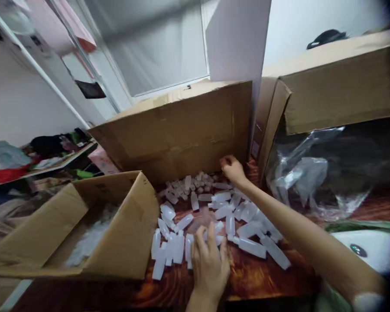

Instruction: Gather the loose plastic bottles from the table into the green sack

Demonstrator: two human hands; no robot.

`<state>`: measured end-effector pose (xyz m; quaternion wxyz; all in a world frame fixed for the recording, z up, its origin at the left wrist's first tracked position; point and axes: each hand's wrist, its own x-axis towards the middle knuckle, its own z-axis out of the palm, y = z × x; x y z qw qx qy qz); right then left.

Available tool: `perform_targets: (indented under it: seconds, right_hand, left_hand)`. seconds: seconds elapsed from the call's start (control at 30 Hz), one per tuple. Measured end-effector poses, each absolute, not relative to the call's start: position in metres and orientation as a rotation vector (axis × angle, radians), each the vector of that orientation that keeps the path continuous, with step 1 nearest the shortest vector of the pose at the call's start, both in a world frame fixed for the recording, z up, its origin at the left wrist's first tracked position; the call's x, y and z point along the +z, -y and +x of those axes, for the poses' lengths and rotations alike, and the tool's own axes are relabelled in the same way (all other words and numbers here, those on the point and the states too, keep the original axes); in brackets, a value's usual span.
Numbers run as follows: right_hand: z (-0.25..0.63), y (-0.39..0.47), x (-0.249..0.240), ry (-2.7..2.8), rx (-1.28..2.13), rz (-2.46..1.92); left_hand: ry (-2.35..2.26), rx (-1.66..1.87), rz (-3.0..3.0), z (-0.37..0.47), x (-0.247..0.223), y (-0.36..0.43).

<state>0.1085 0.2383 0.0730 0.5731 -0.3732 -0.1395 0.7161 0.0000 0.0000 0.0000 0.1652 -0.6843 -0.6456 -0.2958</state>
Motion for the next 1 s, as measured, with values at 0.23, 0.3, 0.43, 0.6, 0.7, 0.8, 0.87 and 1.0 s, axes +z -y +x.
perform_targets:
  seconds: [0.23, 0.3, 0.43, 0.6, 0.7, 0.8, 0.87, 1.0]
  right_hand:
    - [0.129, -0.201, 0.081, 0.296, 1.84, -0.901]
    - [0.127, -0.188, 0.081, 0.31, 1.877, -0.895]
    - [0.119, -0.157, 0.083, 0.43, 1.898, -0.862]
    - [0.11, -0.114, 0.084, 0.759, 1.767, -0.823]
    - [0.108, -0.092, 0.08, 0.944, 1.693, -0.852]
    - [0.109, -0.072, 0.07, 1.03, 1.661, -0.916]
    - [0.109, -0.059, 0.06, 1.159, 1.56, -1.014]
    - [0.111, -0.03, 0.033, 1.567, 1.01, -1.192]
  left_hand:
    - [1.773, -0.985, -1.968, -0.01, 0.002, -0.022]
    - [1.759, -1.032, -2.009, -0.015, 0.003, -0.028]
    - [1.851, -1.152, -2.144, -0.022, 0.007, -0.036]
    - [2.047, -1.414, -2.207, -0.032, 0.022, -0.041]
    - [2.051, -1.517, -2.211, -0.04, 0.028, -0.042]
    - [2.03, -1.617, -2.161, -0.045, 0.029, -0.042]
    - [2.01, -1.682, -2.086, -0.046, 0.028, -0.039]
    - [1.808, -1.303, -2.29, -0.046, 0.024, -0.032]
